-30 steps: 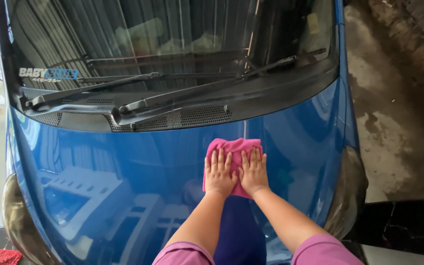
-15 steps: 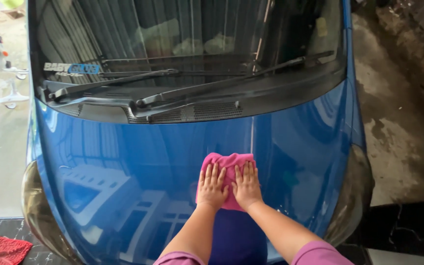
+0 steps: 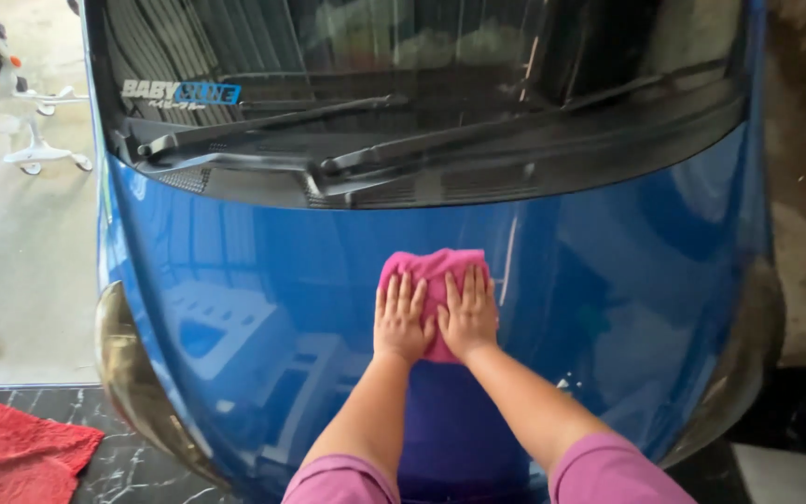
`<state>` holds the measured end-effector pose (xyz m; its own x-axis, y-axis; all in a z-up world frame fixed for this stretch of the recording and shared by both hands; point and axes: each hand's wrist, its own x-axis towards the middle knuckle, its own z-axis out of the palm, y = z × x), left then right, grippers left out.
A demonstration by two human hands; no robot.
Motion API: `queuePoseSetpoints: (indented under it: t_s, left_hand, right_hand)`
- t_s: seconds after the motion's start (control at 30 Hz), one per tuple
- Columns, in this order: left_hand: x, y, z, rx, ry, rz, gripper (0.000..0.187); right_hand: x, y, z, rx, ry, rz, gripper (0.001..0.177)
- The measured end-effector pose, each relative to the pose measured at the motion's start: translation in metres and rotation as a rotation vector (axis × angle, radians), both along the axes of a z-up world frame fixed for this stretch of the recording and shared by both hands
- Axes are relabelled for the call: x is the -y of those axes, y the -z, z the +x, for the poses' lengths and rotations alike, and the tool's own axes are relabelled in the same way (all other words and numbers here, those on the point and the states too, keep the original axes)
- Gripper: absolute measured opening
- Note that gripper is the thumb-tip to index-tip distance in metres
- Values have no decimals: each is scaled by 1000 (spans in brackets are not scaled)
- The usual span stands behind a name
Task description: Wiping the hood and side window area of a blue car with a pink microfiber cloth to clean or dry it.
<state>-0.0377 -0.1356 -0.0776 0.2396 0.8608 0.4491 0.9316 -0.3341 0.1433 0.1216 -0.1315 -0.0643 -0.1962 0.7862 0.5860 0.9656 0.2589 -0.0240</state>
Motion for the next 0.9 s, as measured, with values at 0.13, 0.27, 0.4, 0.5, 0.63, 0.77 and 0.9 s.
queuePoseSetpoints:
  t_s: [0.13, 0.27, 0.4, 0.5, 0.63, 0.77, 0.9]
  left_hand:
    - [-32, -5, -53, -33, -4, -54, 83]
    - [-53, -13, -101, -43, -22, -73, 82]
    - [-68, -13, -133, -43, -31, -66, 83]
    - [-73, -19, -142, -53, -10, -101, 84]
    - [-74, -20, -141, -42, 2, -92, 84]
    - [-73, -16, -138, -45, -12, -105, 87]
    - [-62, -6, -138, -35, -21, -59, 89]
  right_hand:
    - [-32, -7, -51, 1, 9, 26, 72]
    - [-57, -17, -99, 33, 11, 46, 70]
    - [-73, -28, -130, 50, 9, 46, 71]
    - [-77, -26, -136, 66, 27, 44, 74]
    - [-79, -27, -137, 51, 32, 47, 74]
    - [-74, -24, -136, 51, 24, 73, 75]
    - [-56, -15, -137, 36, 26, 61, 74]
